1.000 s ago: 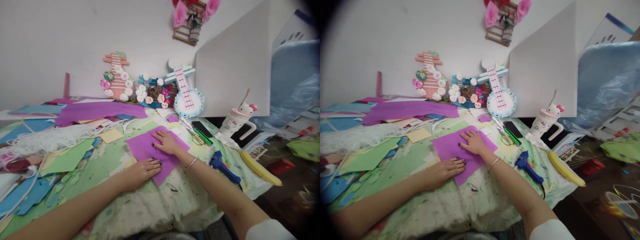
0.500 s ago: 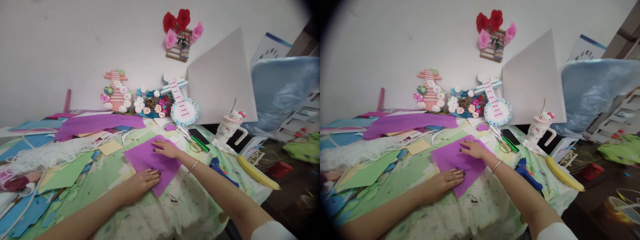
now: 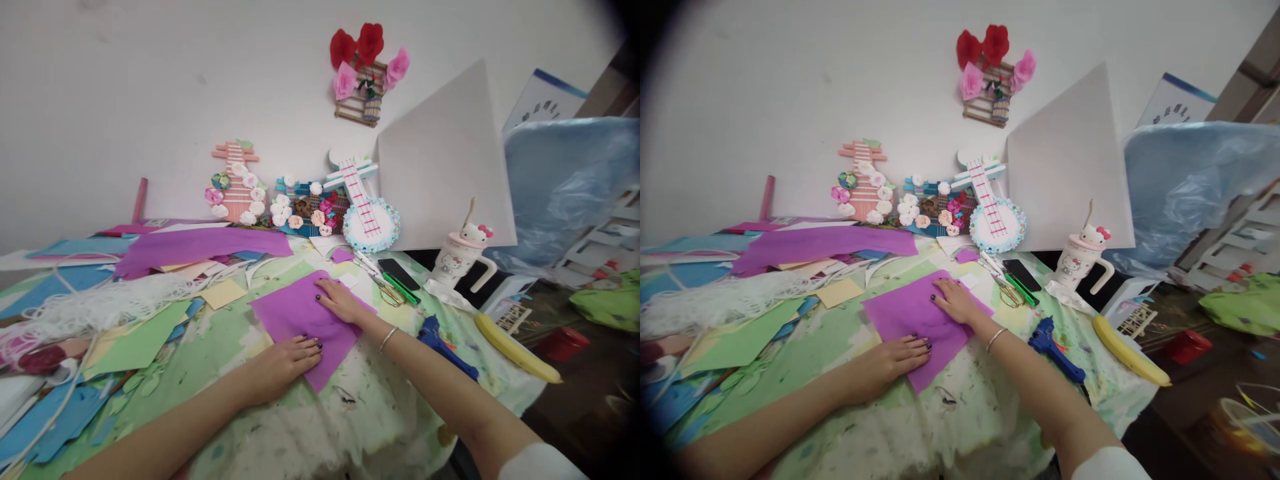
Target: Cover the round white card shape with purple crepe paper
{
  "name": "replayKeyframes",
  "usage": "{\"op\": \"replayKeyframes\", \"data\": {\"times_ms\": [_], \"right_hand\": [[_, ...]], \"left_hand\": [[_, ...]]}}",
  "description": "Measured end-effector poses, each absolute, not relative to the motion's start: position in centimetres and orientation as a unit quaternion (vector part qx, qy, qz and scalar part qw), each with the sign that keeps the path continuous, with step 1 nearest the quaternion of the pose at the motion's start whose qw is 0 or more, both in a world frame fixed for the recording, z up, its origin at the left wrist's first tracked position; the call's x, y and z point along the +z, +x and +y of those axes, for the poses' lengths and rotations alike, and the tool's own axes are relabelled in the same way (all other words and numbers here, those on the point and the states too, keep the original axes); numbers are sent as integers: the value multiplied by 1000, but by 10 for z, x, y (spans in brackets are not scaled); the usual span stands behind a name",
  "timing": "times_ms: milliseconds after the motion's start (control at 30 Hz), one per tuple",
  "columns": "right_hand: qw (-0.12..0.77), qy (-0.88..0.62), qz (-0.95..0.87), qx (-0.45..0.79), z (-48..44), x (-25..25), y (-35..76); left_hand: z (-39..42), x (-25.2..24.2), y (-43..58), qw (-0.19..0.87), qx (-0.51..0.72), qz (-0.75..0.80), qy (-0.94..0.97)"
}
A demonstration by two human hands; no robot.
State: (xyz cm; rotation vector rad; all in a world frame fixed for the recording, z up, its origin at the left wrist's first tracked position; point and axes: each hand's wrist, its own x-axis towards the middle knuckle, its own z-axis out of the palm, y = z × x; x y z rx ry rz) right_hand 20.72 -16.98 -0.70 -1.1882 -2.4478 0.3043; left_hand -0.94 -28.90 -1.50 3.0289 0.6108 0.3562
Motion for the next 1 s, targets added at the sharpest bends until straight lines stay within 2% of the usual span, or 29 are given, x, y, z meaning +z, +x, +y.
{"op": "replayKeyframes", "data": {"times_ms": [300, 500, 700, 833, 1000], "right_hand": [[274, -539, -791, 98, -132, 11, 259], [212, -566, -788, 113, -127, 9, 304], [166, -502, -842, 109, -130, 2, 293], [156, -477, -855, 131, -117, 4, 281], [169, -455, -853, 194, -104, 20, 287]], "left_hand": [[-287, -11, -18, -67, 167, 190, 965], [-269, -8, -21, -194, 173, 278, 925], [-255, -8, -17, -240, 179, 253, 920], [-249, -9, -16, -200, 183, 234, 934], [-236, 10, -22, 32, 276, 334, 901]]}}
